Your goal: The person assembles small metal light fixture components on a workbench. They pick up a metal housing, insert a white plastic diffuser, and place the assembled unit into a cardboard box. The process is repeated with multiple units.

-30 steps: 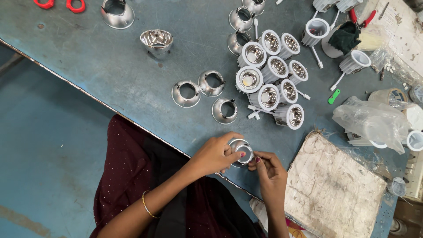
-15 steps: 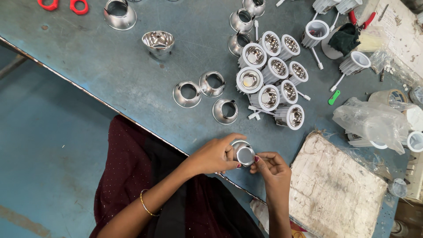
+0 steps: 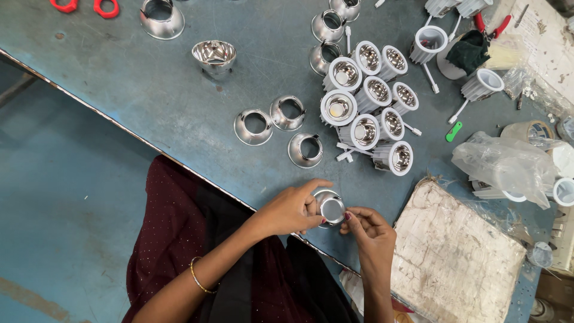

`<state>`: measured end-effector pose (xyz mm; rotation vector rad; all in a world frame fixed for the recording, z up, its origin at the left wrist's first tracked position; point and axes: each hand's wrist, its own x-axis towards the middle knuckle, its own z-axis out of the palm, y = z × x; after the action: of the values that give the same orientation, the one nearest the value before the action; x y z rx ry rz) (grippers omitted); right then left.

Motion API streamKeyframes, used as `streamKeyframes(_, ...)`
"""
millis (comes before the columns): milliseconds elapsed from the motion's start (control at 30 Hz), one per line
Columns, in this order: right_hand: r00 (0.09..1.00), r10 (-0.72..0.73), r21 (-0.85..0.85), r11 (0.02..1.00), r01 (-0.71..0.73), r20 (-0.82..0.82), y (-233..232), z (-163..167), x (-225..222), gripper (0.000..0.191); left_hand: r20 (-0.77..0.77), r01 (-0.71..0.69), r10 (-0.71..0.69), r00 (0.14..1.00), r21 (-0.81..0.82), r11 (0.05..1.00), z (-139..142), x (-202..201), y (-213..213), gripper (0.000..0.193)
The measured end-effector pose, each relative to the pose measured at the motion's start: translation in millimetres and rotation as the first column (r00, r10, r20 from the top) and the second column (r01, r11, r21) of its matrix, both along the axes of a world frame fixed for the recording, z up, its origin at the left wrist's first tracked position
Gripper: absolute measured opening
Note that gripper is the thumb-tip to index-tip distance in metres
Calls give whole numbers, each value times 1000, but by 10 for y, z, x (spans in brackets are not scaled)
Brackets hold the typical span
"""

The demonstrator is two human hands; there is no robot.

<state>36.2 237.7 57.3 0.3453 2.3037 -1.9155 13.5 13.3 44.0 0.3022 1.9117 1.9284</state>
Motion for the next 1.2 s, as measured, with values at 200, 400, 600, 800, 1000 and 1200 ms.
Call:
streamKeyframes(200, 999, 30, -30, 999, -31, -23, 30, -50, -5, 21, 19, -9, 8, 1000, 6, 1000, -17, 4, 1, 67)
streamKeyframes(400, 1000, 7, -19, 1000, -6, 5, 61, -51, 7, 22, 14, -9, 9, 1000, -11, 1000, -1, 1, 0, 65)
streamKeyframes(600, 1000, -2, -92, 996, 2, 3, 78, -95, -1, 22, 14, -12, 12, 1000, 4, 1000, -11, 3, 10, 64)
streamKeyframes(800, 999, -22, -134, 991, 25, 26, 103, -139, -9, 24, 14, 4, -4, 1000, -2, 1000, -13, -6, 11, 62)
streamKeyframes(1000, 1000, -4, -122, 993, 6, 20, 85, -113, -21, 23, 89, -12, 12, 996, 0, 1000, -11, -11, 37, 52)
streamKeyframes(1200, 998, 6, 53, 999, -2, -68, -22, -45, 33, 20, 55, -45, 47, 997, -38, 998, -27, -9, 71, 44)
